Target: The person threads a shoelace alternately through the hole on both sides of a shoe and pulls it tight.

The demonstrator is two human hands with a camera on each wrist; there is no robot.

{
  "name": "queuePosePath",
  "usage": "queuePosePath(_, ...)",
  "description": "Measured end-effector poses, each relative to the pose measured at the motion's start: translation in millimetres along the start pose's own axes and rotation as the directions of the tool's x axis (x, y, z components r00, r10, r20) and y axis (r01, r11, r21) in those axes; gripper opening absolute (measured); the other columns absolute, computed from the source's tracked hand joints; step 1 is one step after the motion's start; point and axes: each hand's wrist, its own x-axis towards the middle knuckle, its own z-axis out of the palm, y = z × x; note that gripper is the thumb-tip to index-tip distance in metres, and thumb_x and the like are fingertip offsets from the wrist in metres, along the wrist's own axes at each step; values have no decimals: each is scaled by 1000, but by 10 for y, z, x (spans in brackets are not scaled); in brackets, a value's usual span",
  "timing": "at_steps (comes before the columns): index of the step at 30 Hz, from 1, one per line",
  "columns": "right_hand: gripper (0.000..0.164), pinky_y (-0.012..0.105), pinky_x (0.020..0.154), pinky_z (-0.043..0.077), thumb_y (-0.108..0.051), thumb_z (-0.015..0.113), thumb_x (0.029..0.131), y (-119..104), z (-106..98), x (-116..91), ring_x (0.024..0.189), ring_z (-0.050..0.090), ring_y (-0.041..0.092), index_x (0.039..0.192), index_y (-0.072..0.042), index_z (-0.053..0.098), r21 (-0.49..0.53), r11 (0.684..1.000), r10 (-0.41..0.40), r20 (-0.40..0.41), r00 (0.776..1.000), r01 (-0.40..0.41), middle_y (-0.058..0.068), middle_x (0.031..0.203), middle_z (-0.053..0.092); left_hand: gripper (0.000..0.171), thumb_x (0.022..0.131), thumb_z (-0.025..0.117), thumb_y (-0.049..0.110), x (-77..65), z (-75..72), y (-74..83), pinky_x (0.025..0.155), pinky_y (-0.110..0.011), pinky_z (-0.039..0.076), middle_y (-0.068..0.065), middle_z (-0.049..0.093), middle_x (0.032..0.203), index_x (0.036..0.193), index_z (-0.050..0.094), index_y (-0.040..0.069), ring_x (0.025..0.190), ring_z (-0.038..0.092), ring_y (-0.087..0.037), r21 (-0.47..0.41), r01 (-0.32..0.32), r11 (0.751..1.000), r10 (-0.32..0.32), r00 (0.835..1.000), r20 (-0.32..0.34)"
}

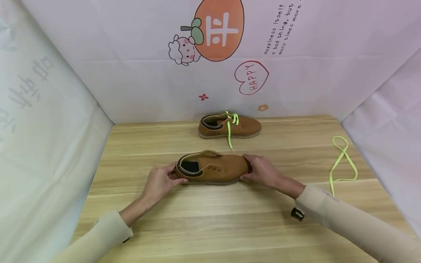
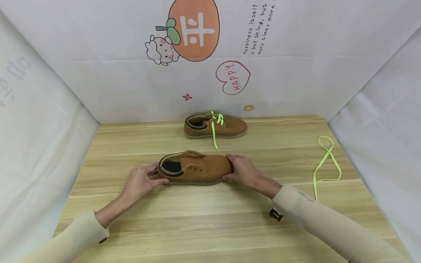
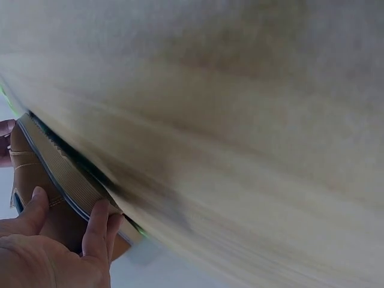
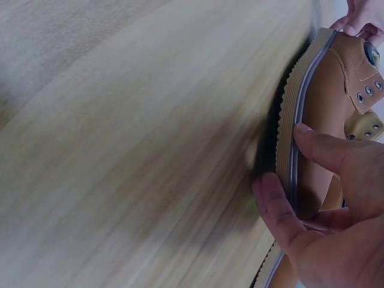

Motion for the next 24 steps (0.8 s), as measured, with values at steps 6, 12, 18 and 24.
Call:
queuePosePath(6, 75, 55, 99, 56, -17, 95, 80, 4, 33, -18, 118, 69, 44, 138, 14, 58, -3, 1000, 5, 9, 1000, -5, 31, 130, 68, 71, 72, 99, 25, -65, 40, -1, 69, -29, 61, -21, 78, 110, 131, 71, -4, 84, 78, -20, -1, -46, 999, 46, 998, -34)
queuePosePath(12, 78, 55, 101, 55, -17, 95, 80, 14, 61, -19, 120, 67, 45, 141, 14, 56, -8, 1000, -20, 5, 1000, 20, 32, 132, 67, 68, 72, 99, 23, -99, 45, -15, 75, -33, 63, -17, 79, 108, 130, 72, -1, 93, 80, -24, -36, -58, 998, 57, 997, -44)
queuePosePath(18, 80, 56, 101, 55, -16, 92, 83, 26, 62, -29, 122, 66, 46, 145, 14, 52, 5, 1000, -15, 18, 1000, 14, 33, 135, 65, 67, 73, 99, 27, -81, 22, -46, 70, -27, 62, -17, 80, 106, 128, 72, -1, 84, 79, -20, -3, -75, 997, 75, 997, -35)
queuePosePath(24, 81, 52, 94, 58, -17, 91, 85, 65, -2, -70, 109, 71, 38, 147, 14, 49, 2, 1000, -24, 36, 999, 24, 30, 129, 68, 71, 72, 100, 28, -42, -18, -28, 72, -33, 61, -17, 79, 112, 130, 70, -2, 74, 67, -17, 70, -123, 990, 125, 992, -17)
